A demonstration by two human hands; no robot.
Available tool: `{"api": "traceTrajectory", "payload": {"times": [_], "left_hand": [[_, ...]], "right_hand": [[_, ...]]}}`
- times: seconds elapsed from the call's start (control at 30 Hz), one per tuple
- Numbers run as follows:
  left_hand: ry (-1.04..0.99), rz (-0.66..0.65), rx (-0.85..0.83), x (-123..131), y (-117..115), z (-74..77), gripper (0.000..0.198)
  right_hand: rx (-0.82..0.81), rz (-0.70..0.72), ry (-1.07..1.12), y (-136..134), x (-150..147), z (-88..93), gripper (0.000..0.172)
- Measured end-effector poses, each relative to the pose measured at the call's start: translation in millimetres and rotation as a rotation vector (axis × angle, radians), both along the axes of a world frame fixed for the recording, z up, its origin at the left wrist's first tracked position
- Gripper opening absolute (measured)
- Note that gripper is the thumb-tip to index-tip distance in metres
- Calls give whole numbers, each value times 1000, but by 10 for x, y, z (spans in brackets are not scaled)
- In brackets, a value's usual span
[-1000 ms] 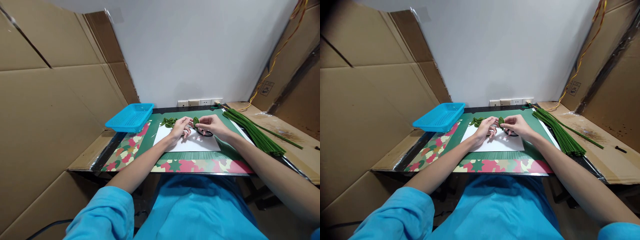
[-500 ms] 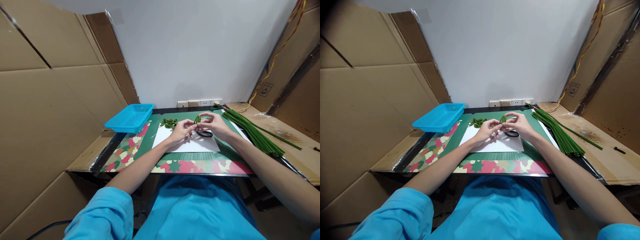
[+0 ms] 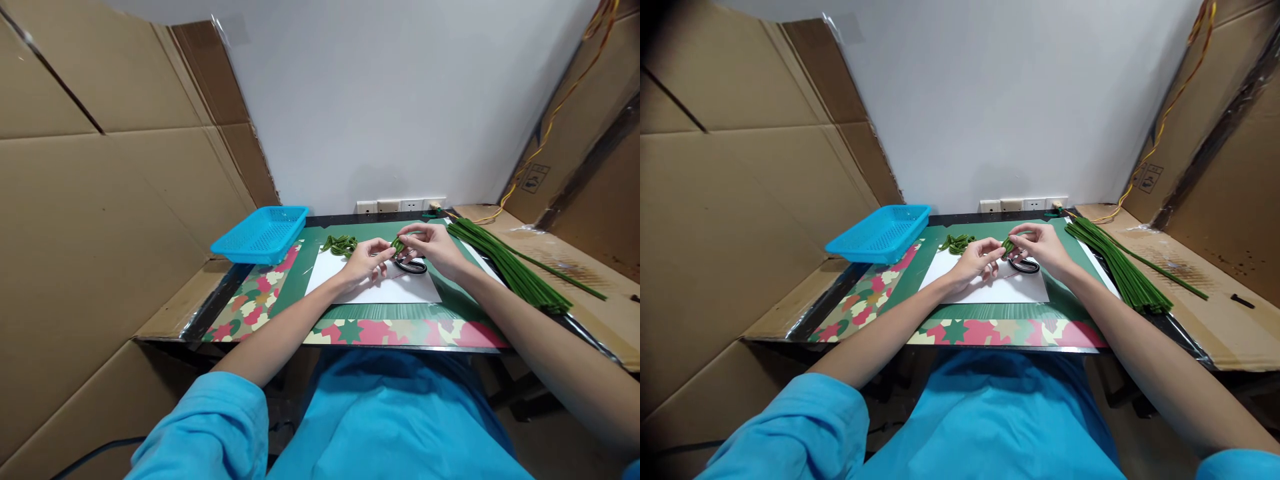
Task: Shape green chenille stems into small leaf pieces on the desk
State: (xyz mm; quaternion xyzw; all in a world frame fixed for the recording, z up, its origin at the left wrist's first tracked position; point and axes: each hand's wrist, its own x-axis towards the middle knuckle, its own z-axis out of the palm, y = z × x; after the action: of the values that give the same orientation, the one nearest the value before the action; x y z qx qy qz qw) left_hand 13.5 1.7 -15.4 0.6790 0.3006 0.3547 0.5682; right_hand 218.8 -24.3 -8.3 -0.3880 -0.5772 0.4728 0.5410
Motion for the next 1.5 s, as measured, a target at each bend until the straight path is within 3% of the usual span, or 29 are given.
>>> {"api": "traceTrajectory", "payload": {"times": [0.23,0.43,0.7,1.17,1.5], "left_hand": [[-21,-6,-41,7,-8,-3,59],[-22,2,-6,-1,-5,-5,52],[-39,14,74,15,48,-76,47],[-14,-33,32,17,-18,-28,48],[-66,41,-41,-3,46,-36,52]], "right_hand": [[71,38,-111,-9,-21,-17,43],[94,15,-163,14,-8,-46,43],[-18,114,-189,1,-28,-41,43],[25,89,-173,50,-36,-95,30],[-17,136,-73,-3,-1,-34,37]]}}
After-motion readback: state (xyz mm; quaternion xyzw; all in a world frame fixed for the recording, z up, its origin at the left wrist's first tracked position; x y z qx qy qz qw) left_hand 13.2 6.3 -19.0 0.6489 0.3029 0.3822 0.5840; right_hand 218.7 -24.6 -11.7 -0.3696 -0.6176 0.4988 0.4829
